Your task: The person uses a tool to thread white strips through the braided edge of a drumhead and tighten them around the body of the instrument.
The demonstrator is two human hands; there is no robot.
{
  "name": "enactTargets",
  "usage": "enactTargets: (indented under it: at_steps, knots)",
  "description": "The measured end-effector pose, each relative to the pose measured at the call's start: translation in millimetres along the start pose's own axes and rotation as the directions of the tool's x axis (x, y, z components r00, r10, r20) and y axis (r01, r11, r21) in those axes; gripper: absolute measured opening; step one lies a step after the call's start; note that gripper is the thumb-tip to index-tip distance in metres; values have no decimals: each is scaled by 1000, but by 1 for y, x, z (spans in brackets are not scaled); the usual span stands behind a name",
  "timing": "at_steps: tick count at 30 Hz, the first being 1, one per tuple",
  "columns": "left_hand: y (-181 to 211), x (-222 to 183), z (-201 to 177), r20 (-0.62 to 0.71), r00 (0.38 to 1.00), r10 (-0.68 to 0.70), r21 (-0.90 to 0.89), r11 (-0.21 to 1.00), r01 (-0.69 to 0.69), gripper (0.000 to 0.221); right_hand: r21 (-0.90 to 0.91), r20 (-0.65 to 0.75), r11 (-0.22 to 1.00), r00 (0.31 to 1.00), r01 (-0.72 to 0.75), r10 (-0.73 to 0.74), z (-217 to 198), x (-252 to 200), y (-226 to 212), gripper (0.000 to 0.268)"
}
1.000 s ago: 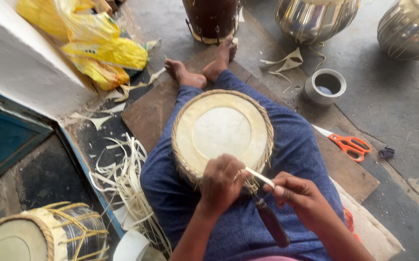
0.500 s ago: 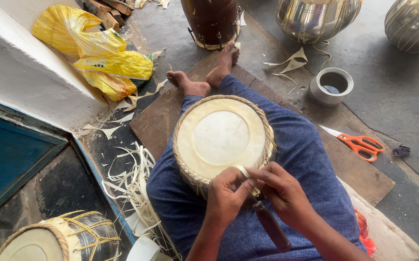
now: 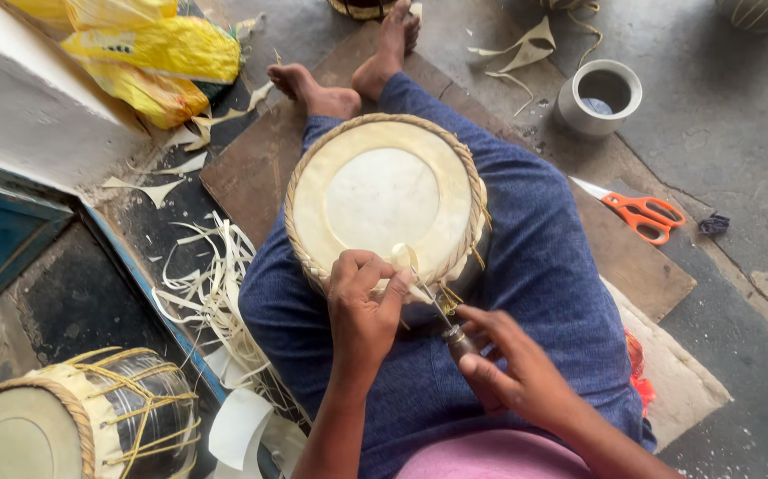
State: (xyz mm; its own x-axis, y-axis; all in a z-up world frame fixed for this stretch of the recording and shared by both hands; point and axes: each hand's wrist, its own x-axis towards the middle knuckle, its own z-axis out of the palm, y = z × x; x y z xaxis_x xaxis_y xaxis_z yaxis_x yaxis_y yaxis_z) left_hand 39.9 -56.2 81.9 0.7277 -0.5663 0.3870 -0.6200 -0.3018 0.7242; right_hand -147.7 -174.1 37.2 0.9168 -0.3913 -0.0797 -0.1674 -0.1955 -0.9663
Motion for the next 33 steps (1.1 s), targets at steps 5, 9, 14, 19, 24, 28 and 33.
enactTargets:
  at_steps: [5, 9, 14, 19, 24, 28, 33]
  knots:
    - [-3, -6, 3, -54, 998, 19, -1, 1000, -19, 14, 518, 230, 771, 928, -371, 292, 24, -9, 27, 54]
    - [-8, -6, 4, -71, 997, 24, 14, 1000, -23, 13, 561, 236, 770, 950, -303, 202, 29, -6, 38, 53]
    - [-13, -8, 7, -69, 997, 29, 44, 999, -26, 13, 555, 241, 770, 947, -315, 214, 31, -4, 41, 56]
    - [-13, -8, 12, -79, 994, 76, 103, 992, -68, 14, 556, 252, 764, 942, -327, 220, 30, -3, 40, 58]
    - [-9, -11, 26, -68, 994, 88, 203, 977, -73, 14, 574, 307, 730, 924, -370, 228, 28, -4, 38, 57]
    - [-2, -15, 29, -44, 995, 92, 190, 978, -82, 12, 644, 381, 689, 920, -333, 90, 24, 6, 39, 53]
    - [0, -10, 25, 24, 996, 90, 199, 976, -93, 13, 641, 407, 630, 890, -438, 204, 17, 20, 24, 48]
